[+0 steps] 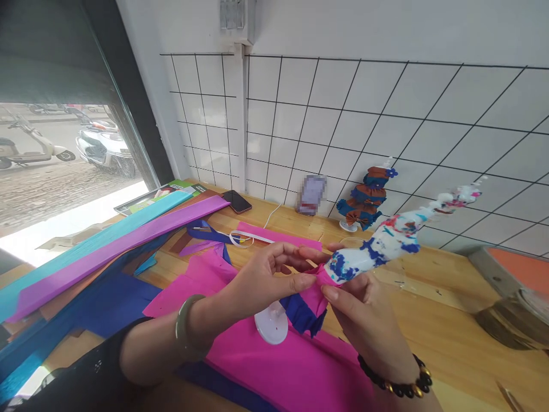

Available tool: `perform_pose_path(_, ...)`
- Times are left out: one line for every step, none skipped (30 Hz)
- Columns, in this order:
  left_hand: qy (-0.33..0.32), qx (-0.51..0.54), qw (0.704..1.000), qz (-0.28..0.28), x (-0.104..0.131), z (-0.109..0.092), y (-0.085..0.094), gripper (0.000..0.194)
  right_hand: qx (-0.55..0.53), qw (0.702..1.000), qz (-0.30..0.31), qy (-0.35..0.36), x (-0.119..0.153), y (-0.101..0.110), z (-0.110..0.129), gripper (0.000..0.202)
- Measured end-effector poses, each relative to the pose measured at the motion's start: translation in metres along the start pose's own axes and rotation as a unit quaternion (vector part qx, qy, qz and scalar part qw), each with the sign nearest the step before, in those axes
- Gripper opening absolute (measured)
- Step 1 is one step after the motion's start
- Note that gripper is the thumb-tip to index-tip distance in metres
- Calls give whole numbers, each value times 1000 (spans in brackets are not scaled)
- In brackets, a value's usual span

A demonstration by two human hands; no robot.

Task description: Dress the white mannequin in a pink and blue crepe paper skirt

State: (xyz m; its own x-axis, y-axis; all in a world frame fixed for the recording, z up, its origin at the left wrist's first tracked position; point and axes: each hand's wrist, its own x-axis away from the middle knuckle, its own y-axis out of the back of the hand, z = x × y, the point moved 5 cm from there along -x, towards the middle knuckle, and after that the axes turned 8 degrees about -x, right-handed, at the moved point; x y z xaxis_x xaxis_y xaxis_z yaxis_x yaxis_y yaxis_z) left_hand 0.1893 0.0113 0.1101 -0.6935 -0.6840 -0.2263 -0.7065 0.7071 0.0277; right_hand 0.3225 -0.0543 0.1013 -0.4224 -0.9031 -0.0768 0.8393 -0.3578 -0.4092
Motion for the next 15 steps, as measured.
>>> perform_pose_path(-4,7,1000,7,0,-1,0,34,-3,1000,-3,-6,0,0,0,37)
perform_pose_path(-5,19,1000,19,1,-3,0,33,-6,1000,-3,-13,0,0,0,34)
perform_pose_path(-5,36,999,34,1,-4,-1,31,-7,1000,2,-19,1,-1,0,30)
perform_pose_path(-1,59,997,49,1,-5,-2,30,-8,1000,10,-24,1,-3,0,26)
perform_pose_path(4,83,995,60,1,-5,-3,30,-10,999,21,-28,1,-4,0,22)
perform_pose_path(10,105,992,64,0,-5,-3,30,-12,999,32,-30,1,-6,-1,20)
perform_pose_path(17,120,991,61,-1,-4,-3,30,-16,999,42,-27,1,-8,0,19)
perform_pose_path(26,127,990,55,-2,-1,-3,29,-18,998,52,-26,1,-10,-1,20)
perform_pose_path(36,128,990,47,-3,2,-3,29,-19,998,60,-25,1,-11,-1,22)
perform_pose_path(42,126,990,43,-4,5,-3,28,-19,997,65,-27,2,-12,-2,22)
perform_pose_path(43,124,990,41,-5,7,-3,28,-17,997,67,-28,2,-12,-2,20)
perform_pose_path(40,123,991,41,-5,8,-3,28,-16,997,67,-28,2,-11,-3,18)
perform_pose_path(34,122,991,44,-5,8,-4,29,-16,997,66,-25,2,-11,-3,18)
perform_pose_path(29,119,991,47,-5,7,-4,30,-16,998,64,-19,2,-10,-3,17)
perform_pose_path(27,114,992,46,-4,6,-5,31,-17,998,63,-13,2,-10,-3,18)
